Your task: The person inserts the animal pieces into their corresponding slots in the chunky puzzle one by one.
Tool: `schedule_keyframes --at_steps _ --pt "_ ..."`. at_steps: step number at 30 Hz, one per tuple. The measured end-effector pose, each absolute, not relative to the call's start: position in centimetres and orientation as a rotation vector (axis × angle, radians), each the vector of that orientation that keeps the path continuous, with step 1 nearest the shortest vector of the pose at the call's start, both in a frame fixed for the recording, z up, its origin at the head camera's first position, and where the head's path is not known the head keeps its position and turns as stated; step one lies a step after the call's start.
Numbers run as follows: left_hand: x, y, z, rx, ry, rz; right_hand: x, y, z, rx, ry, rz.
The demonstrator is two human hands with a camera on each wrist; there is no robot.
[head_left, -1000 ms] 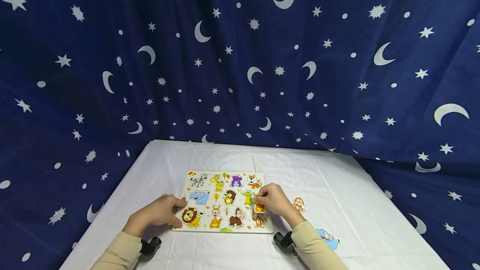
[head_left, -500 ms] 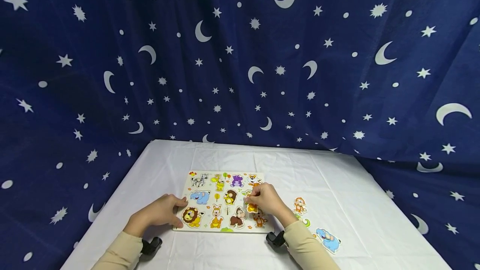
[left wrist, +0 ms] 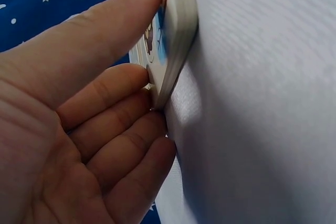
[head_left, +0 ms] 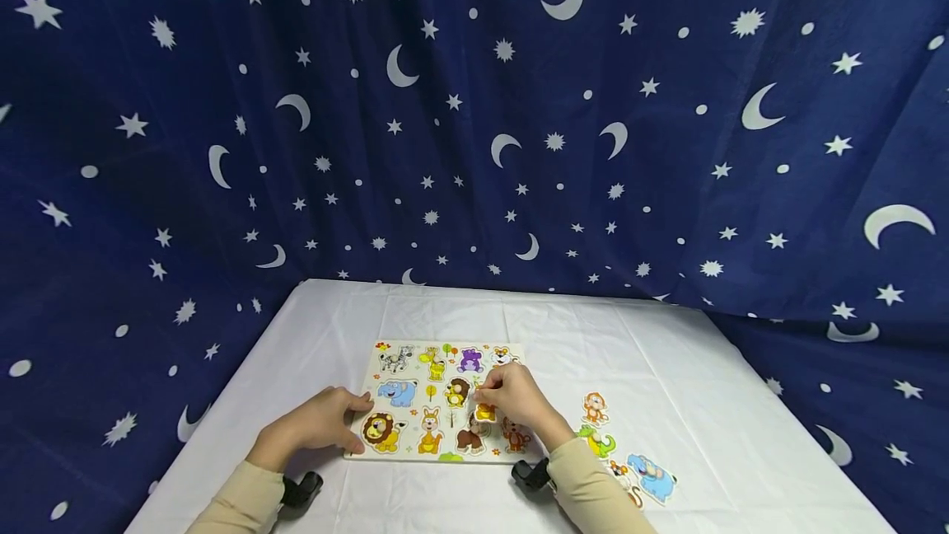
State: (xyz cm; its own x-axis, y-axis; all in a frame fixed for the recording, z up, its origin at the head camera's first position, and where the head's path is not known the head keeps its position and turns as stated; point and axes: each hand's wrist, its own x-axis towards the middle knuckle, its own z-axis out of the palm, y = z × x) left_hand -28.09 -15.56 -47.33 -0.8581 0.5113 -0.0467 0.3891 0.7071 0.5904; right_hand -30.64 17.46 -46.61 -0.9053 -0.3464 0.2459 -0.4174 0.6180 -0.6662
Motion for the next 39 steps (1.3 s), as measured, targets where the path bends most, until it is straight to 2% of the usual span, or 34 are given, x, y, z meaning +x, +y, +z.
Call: schedule_keyframes --at_steps 25,39 --pt "-28.0 -15.4 -47.5 0.653 2.706 0.888 -30.8 14.4 -47.3 0.638 -2.8 1.264" --pt "-28.0 -15.3 -47.1 0.672 2.718 0.872 -30.4 12.9 -47.5 0.575 -2.815 1.474"
